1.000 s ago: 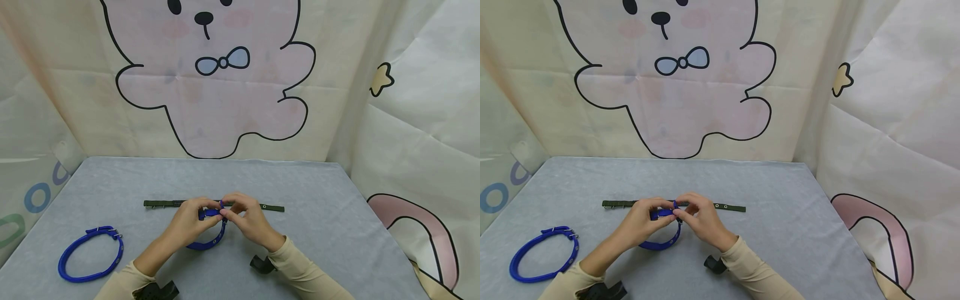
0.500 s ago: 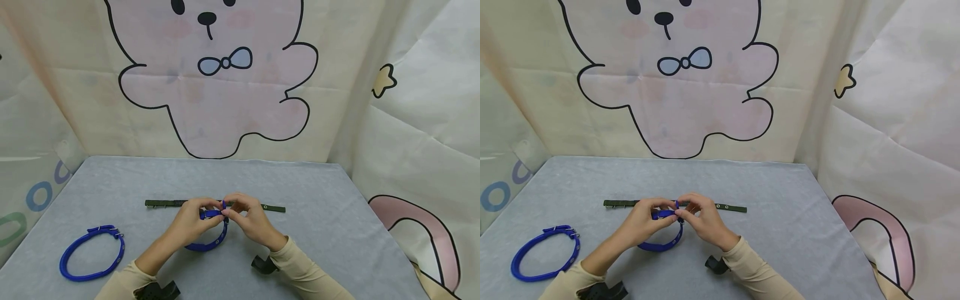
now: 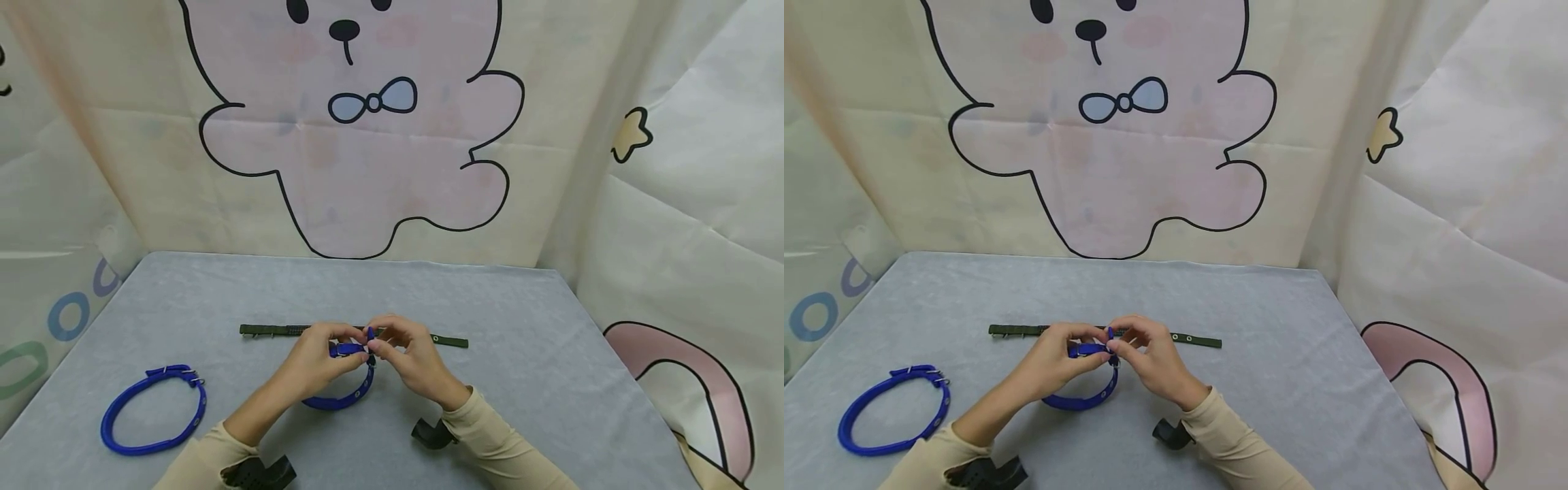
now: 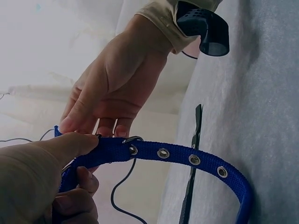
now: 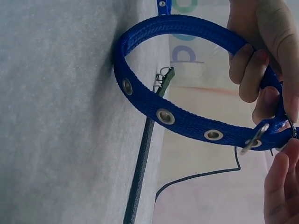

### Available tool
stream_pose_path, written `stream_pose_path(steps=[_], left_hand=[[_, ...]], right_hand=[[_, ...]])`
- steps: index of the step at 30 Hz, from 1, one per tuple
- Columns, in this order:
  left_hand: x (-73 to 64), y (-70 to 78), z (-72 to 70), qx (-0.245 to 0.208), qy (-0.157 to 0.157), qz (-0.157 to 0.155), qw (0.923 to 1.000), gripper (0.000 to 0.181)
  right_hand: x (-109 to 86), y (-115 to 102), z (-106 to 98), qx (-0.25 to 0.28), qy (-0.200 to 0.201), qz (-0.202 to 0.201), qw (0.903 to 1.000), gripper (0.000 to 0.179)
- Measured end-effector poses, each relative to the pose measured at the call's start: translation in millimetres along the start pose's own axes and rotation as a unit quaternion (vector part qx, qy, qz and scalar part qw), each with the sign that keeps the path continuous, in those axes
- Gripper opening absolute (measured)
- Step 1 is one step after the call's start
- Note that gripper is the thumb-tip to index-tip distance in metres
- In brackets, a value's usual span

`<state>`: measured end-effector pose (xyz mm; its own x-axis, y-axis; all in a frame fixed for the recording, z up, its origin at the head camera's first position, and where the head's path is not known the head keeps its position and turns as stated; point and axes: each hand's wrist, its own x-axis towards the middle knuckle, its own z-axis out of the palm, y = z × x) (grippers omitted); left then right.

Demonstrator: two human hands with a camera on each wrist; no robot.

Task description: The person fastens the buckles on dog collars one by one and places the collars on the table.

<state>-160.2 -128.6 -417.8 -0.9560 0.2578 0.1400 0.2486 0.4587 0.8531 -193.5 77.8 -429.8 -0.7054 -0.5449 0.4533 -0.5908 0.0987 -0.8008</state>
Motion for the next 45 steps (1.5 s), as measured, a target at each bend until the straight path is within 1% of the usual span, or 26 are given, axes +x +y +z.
stream_pose_path(steps=[4,7,9,11,17,20,23,25,27,32,38,42,45], left_hand=[[1.6,-2.3,0.6,-0.007,-0.021,0.013,0.9997,0.020],[3.2,-5.0,1.8,-0.008,-0.052,0.021,0.9984,0.018],[4.2,-6.7,2.7,-0.007,-0.069,0.023,0.9974,0.016],[4.3,-8.0,3.4,-0.004,-0.071,0.025,0.9971,0.015],[3.3,-8.7,2.3,-0.016,-0.041,0.032,0.9985,0.020],[3.2,-7.4,1.9,-0.029,-0.026,0.030,0.9988,0.020],[3.0,-5.8,2.1,-0.036,-0.003,0.029,0.9989,0.017],[2.8,-4.6,2.4,-0.041,0.005,0.031,0.9987,0.014],[2.8,-3.6,3.1,-0.043,0.004,0.035,0.9985,0.011],[3.3,-2.3,4.9,-0.045,-0.013,0.037,0.9983,0.010],[3.0,-3.3,6.1,-0.046,-0.003,0.035,0.9983,0.009],[3.1,-3.8,6.8,-0.037,0.004,0.046,0.9982,0.008],[3.3,-4.2,6.8,-0.034,0.001,0.057,0.9978,0.008]], right_hand=[[-0.8,-1.0,-0.4,0.002,0.006,-0.004,1.0000,0.018],[-1.0,-1.8,-0.5,0.003,0.007,-0.003,1.0000,0.017],[-0.9,-2.3,-0.9,0.000,0.009,-0.009,0.9999,0.017],[-0.4,-2.9,-1.6,-0.001,0.013,-0.008,0.9999,0.017],[3.6,-1.6,-4.5,0.019,0.021,0.016,0.9995,0.016],[5.0,0.7,-5.9,0.030,0.027,0.019,0.9990,0.017],[5.5,1.9,-7.7,0.038,0.045,0.017,0.9981,0.019],[5.9,2.5,-8.6,0.044,0.058,0.016,0.9972,0.020],[5.8,2.2,-9.2,0.047,0.067,0.015,0.9965,0.020],[4.7,1.2,-9.6,0.058,0.083,0.010,0.9948,0.020],[4.9,1.8,-11.4,0.058,0.093,0.011,0.9939,0.020],[5.9,3.2,-13.5,0.058,0.098,0.015,0.9933,0.019],[6.6,4.5,-14.8,0.063,0.100,0.012,0.9929,0.020]])
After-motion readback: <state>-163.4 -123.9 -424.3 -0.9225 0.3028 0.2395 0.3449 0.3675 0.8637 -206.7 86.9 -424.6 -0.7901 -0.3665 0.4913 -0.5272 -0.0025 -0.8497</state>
